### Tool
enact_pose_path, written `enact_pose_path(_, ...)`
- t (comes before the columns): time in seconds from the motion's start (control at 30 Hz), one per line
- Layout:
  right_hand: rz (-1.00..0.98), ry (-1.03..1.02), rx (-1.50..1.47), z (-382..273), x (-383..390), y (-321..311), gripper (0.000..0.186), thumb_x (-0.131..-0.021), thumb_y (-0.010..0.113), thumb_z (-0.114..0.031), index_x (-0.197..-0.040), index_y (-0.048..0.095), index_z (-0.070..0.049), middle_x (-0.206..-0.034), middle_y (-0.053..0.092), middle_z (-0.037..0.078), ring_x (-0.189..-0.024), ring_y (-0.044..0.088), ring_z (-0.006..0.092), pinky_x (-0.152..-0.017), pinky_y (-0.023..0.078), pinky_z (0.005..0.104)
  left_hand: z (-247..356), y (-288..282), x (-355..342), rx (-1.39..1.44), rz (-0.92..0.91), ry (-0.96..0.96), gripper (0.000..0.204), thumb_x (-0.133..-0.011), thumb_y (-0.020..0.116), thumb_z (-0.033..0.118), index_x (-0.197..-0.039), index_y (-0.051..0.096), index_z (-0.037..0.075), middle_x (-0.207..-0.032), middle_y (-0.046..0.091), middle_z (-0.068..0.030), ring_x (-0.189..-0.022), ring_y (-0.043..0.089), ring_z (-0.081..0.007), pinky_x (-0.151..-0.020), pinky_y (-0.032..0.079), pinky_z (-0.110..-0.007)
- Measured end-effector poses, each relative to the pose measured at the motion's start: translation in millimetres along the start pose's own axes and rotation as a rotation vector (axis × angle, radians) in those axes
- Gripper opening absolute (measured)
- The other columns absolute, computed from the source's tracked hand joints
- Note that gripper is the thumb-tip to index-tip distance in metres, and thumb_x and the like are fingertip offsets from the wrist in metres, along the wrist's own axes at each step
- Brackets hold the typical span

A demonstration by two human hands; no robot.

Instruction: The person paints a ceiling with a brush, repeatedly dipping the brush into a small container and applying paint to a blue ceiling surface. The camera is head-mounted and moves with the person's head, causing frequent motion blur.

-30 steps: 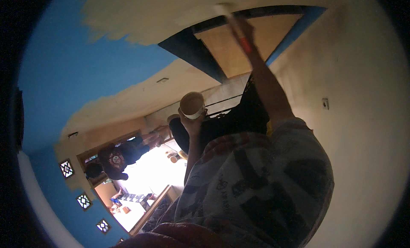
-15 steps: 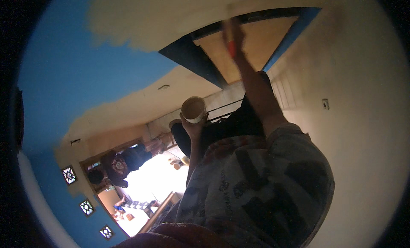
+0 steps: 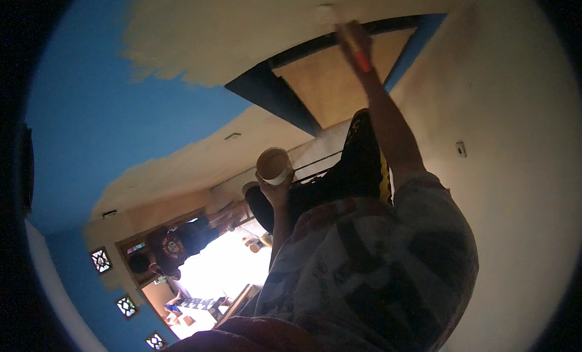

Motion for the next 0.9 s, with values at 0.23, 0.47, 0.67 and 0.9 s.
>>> enact_pose_path(0.23, 0.159, 0.299, 0.095, 24, -33, -65, 0.019, -0.095, 0.063, -0.019, -0.09, 0.062, -0.001, -0.082, 0.063, 0.009, -0.074, 0.06, 0.0201, -0.068, 0.048, 0.0314, 4, -3, 0, 0.059, -0.034, -0.023, 0.08, -0.059, 0.091, 0.019, -0.125, 0.049, 0.004, -0.114, 0.064, -0.0141, -0.105, 0.063, -0.0256, -0.091, 0.052, -0.038)
enact_pose_path(0.47, 0.118, 0.335, -0.537, -98, -3, 90, 0.009, -0.086, 0.069, -0.008, -0.09, 0.062, -0.006, -0.079, 0.06, 0.006, -0.067, 0.06, 0.0208, -0.058, 0.049, 0.0309, -1, 6, -5, 0.044, -0.033, 0.026, 0.081, -0.058, 0.091, 0.021, -0.125, 0.049, 0.003, -0.114, 0.063, -0.0141, -0.105, 0.062, -0.0257, -0.091, 0.051, -0.038)
enact_pose_path(0.67, -0.149, 0.058, -0.474, -179, -30, 94, 0.018, -0.083, 0.074, -0.01, -0.095, 0.061, -0.008, -0.077, 0.057, 0.01, -0.067, 0.062, 0.0281, -0.06, 0.053, 0.0338, 1, -7, 2, 0.004, 0.031, 0.051, 0.081, -0.058, 0.091, 0.021, -0.125, 0.049, 0.003, -0.114, 0.062, -0.0139, -0.104, 0.061, -0.026, -0.091, 0.05, -0.038)
enact_pose_path(0.9, 0.059, 0.196, 0.005, 13, -63, -34, 0.017, -0.089, 0.068, -0.022, -0.091, 0.065, -0.005, -0.087, 0.065, 0.013, -0.078, 0.063, 0.027, -0.068, 0.052, 0.0369, -4, 0, 3, 0.038, 0.004, 0.03, 0.08, -0.058, 0.091, 0.02, -0.125, 0.049, 0.004, -0.114, 0.063, -0.0138, -0.105, 0.062, -0.026, -0.091, 0.051, -0.038)
Point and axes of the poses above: each hand's wrist, its own x-axis away from the middle knuckle, its own y-axis out of the palm, z = x × y, the point moved 5 cm from there along -x, towards the middle knuckle
